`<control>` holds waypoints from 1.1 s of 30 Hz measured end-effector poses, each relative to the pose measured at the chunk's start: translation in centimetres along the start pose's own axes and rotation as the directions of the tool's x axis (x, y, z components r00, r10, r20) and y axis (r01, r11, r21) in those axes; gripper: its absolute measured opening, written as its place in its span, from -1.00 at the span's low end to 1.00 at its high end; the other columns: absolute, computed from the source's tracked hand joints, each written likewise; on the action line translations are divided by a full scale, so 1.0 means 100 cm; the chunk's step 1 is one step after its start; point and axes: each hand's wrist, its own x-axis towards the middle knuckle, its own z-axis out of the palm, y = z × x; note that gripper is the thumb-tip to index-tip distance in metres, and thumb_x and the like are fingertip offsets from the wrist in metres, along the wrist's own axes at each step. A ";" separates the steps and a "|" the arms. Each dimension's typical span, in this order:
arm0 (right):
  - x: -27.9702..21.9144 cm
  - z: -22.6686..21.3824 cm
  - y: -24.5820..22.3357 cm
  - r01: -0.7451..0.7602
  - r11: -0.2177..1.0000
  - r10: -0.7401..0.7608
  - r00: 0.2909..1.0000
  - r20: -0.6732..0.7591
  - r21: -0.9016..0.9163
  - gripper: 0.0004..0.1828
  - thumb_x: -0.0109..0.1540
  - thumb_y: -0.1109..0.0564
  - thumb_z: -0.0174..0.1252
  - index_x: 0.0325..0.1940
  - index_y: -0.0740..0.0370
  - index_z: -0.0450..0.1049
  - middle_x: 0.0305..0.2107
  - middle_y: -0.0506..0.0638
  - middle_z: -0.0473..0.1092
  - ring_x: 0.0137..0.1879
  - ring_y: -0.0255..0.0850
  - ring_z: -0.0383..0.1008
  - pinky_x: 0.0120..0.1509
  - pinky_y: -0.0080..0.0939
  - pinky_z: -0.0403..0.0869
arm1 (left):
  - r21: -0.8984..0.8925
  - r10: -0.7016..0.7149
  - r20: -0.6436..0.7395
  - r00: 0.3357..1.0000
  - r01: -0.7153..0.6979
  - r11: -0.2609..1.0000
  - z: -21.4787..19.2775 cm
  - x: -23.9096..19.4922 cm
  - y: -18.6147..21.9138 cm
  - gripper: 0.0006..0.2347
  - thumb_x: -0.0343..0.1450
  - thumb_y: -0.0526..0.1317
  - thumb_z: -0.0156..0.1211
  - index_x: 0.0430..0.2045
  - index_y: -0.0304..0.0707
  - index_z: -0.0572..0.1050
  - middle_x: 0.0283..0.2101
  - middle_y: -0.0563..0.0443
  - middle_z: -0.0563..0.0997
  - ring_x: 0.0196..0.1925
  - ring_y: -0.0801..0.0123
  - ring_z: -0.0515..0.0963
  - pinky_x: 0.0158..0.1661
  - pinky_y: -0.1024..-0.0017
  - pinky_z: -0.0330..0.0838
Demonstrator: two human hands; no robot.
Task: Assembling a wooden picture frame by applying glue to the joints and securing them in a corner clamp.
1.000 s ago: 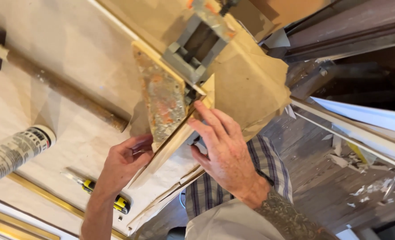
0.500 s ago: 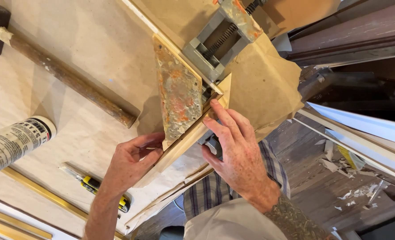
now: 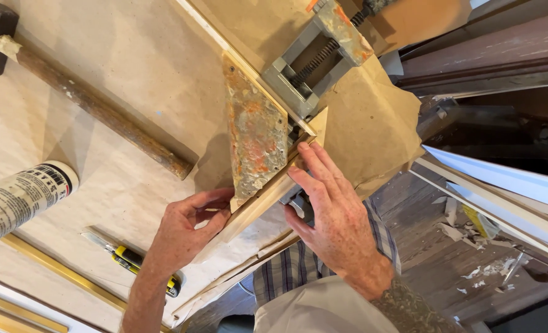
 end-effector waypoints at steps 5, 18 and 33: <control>0.000 0.002 0.004 0.006 1.000 -0.006 1.000 0.003 0.006 -0.37 0.14 0.28 0.42 0.22 0.25 0.28 0.34 0.25 0.23 0.47 0.13 0.35 0.29 -0.12 0.55 | 0.006 -0.006 -0.004 1.000 0.006 1.000 0.000 0.001 -0.001 -0.71 0.36 -0.33 0.28 -0.03 -0.30 0.65 -0.10 0.07 0.77 -0.10 0.51 0.71 0.01 0.54 0.62; 0.003 -0.001 0.002 0.003 0.999 -0.002 1.000 0.011 -0.049 -0.39 0.13 0.25 0.39 0.20 0.22 0.28 0.33 0.20 0.26 0.45 0.06 0.39 0.26 -0.17 0.53 | 0.075 0.035 0.002 0.999 -0.035 0.997 0.003 0.001 0.003 -0.75 0.35 -0.31 0.27 -0.11 -0.27 0.68 -0.21 0.08 0.79 -0.19 0.55 0.72 0.02 0.54 0.68; 0.001 0.004 -0.001 0.001 0.996 0.000 1.000 0.008 -0.092 -0.33 0.14 0.19 0.48 0.23 0.22 0.28 0.35 0.19 0.28 0.46 0.03 0.40 0.27 -0.25 0.55 | 0.014 -0.043 -0.012 0.999 0.043 0.999 0.003 -0.002 0.017 -0.73 0.34 -0.31 0.26 -0.09 -0.21 0.69 -0.19 0.04 0.82 -0.18 0.55 0.75 0.00 0.60 0.65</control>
